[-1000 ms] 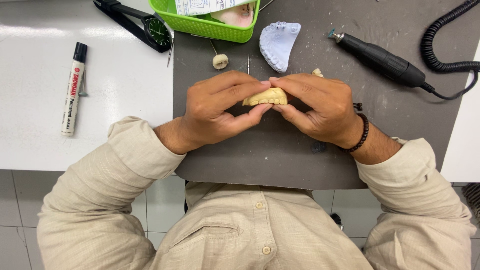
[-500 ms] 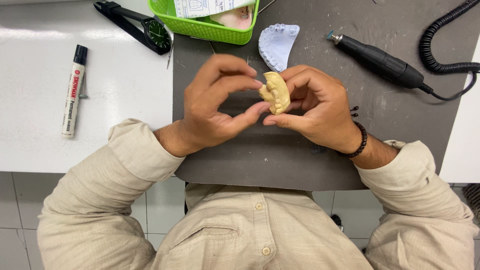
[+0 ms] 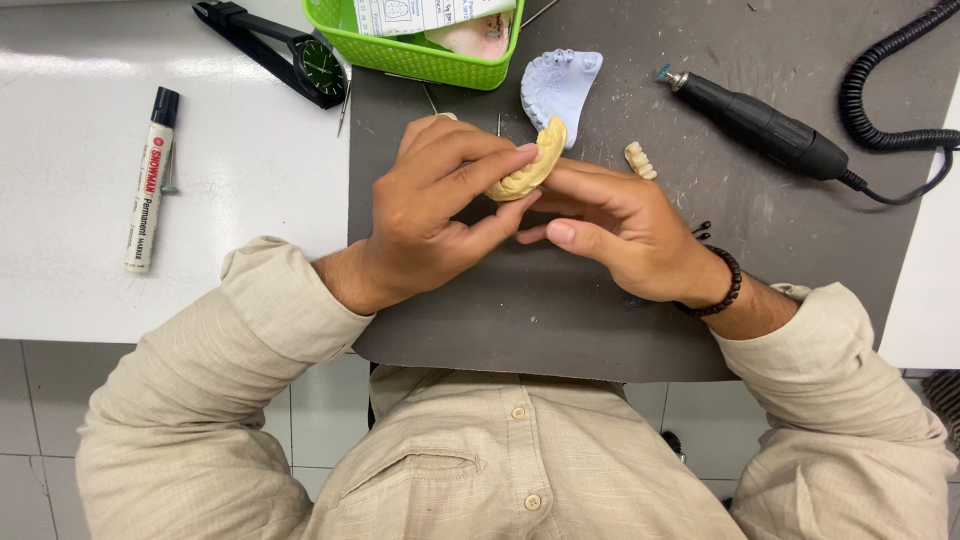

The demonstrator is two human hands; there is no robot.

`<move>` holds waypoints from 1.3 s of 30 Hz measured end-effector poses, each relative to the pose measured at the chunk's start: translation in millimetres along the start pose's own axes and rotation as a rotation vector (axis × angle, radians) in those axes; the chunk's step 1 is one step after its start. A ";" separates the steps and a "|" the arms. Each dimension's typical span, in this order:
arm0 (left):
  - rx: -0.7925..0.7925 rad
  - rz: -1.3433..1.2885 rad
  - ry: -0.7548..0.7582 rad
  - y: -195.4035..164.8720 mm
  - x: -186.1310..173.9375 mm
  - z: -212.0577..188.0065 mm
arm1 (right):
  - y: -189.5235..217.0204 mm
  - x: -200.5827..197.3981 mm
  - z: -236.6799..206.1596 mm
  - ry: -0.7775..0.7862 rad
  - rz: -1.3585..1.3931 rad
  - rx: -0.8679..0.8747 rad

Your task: The person holds a small artificial tooth and grinds it with a rotary tool fitted with a blue disc, repeatedly repositioning it. They then press the ground tooth into a yellow denture base, fit a row of teeth into the arch, and press and align the denture teeth with both hands on the bench.

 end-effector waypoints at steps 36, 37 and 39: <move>0.063 -0.059 0.079 0.4 7.2 2.3 | 21.0 -23.0 4.7 -0.189 -0.380 -0.111; 0.070 -0.055 0.076 0.1 8.2 2.6 | 20.2 -24.2 3.8 -0.193 -0.371 -0.110; 0.077 -0.058 0.086 0.8 9.5 2.1 | 18.8 -24.8 3.6 -0.200 -0.353 -0.106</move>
Point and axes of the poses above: each hand's wrist, its own z-axis towards the middle knuckle, its own x-axis out of the palm, y = z × x, the point moved 8 cm from there along z, towards the middle knuckle, and after that the axes turned 9 degrees about z, right-handed, at the moved point
